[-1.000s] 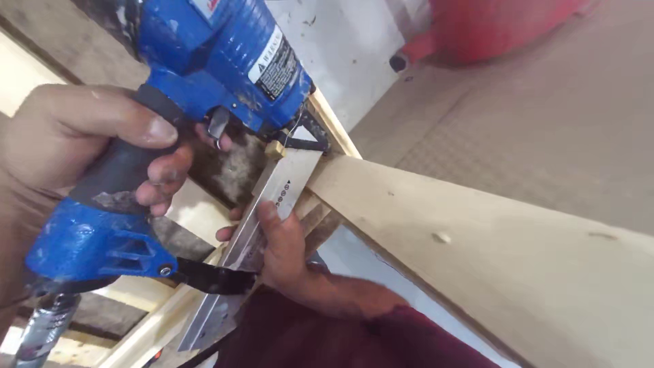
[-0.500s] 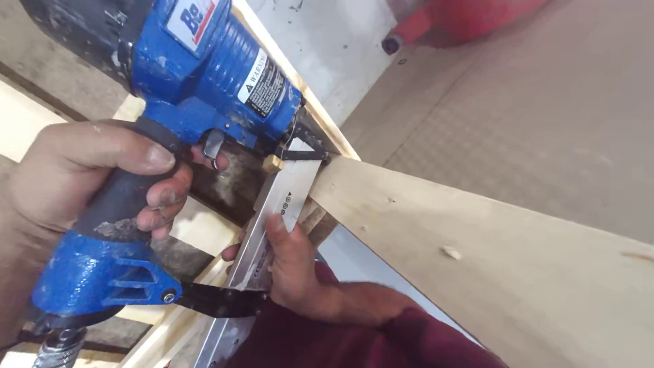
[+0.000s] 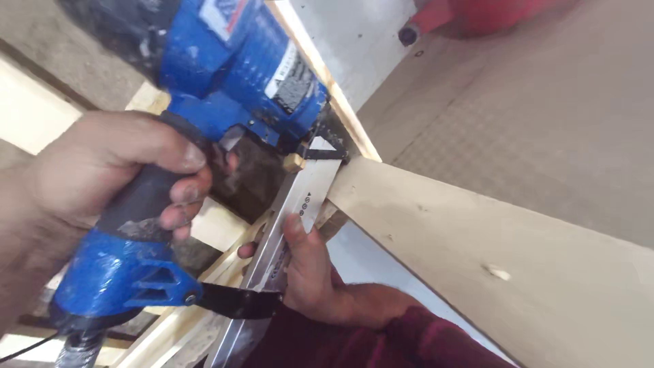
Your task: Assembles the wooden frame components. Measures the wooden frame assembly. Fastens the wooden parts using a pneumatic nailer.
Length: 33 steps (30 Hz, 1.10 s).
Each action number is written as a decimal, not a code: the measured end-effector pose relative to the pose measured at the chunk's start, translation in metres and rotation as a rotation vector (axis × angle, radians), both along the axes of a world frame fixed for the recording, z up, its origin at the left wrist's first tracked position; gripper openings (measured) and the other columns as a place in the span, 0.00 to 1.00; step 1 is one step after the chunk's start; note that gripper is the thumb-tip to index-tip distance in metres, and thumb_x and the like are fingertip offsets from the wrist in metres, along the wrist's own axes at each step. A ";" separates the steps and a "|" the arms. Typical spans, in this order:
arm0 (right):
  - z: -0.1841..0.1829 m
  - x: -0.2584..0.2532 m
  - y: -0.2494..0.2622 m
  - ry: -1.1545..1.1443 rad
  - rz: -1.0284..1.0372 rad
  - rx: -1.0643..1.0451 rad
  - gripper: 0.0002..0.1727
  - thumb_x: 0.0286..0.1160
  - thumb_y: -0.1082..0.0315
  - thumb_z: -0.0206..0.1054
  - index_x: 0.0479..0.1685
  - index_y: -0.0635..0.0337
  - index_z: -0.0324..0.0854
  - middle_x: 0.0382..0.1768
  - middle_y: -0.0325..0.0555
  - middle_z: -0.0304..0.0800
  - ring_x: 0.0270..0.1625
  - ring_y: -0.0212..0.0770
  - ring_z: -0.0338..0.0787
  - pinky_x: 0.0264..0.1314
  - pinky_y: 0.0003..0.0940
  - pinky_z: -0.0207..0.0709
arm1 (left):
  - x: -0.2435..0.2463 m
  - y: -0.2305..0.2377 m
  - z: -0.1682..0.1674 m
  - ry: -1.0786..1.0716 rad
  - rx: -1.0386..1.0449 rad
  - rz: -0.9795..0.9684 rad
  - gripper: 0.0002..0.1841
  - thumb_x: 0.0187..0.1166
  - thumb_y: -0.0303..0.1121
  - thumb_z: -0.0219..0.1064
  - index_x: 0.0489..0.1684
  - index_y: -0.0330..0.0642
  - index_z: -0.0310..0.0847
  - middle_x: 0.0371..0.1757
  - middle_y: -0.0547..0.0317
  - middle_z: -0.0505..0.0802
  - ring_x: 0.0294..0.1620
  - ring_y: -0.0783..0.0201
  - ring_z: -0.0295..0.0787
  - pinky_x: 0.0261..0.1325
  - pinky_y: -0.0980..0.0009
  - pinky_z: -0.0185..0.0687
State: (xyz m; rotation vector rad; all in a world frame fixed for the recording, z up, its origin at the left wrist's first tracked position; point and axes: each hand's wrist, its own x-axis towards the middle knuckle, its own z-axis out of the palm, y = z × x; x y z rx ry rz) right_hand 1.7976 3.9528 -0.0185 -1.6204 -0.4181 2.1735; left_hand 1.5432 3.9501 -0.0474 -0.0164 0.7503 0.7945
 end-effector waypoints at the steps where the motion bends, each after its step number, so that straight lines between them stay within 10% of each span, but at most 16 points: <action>1: -0.002 0.000 -0.001 0.017 -0.005 -0.010 0.22 0.90 0.54 0.58 0.66 0.63 0.63 0.37 0.56 0.91 0.34 0.54 0.97 0.35 0.49 0.95 | 0.000 -0.002 0.001 0.013 0.000 0.004 0.14 0.76 0.41 0.60 0.52 0.45 0.83 0.17 0.62 0.77 0.13 0.69 0.80 0.19 0.65 0.90; 21: -0.009 -0.013 -0.026 0.036 -0.049 0.014 0.22 0.92 0.53 0.53 0.65 0.65 0.63 0.42 0.61 0.91 0.40 0.60 0.97 0.42 0.58 0.94 | -0.018 -0.007 -0.015 0.024 0.014 -0.076 0.16 0.73 0.39 0.60 0.57 0.46 0.81 0.17 0.64 0.75 0.11 0.71 0.78 0.16 0.65 0.88; 33: -0.011 -0.010 -0.040 0.088 -0.076 0.013 0.28 0.87 0.47 0.59 0.66 0.65 0.63 0.45 0.61 0.91 0.41 0.59 0.97 0.44 0.58 0.94 | -0.016 -0.011 -0.005 0.055 0.003 -0.089 0.06 0.71 0.37 0.62 0.39 0.48 0.80 0.16 0.63 0.79 0.11 0.69 0.81 0.16 0.63 0.89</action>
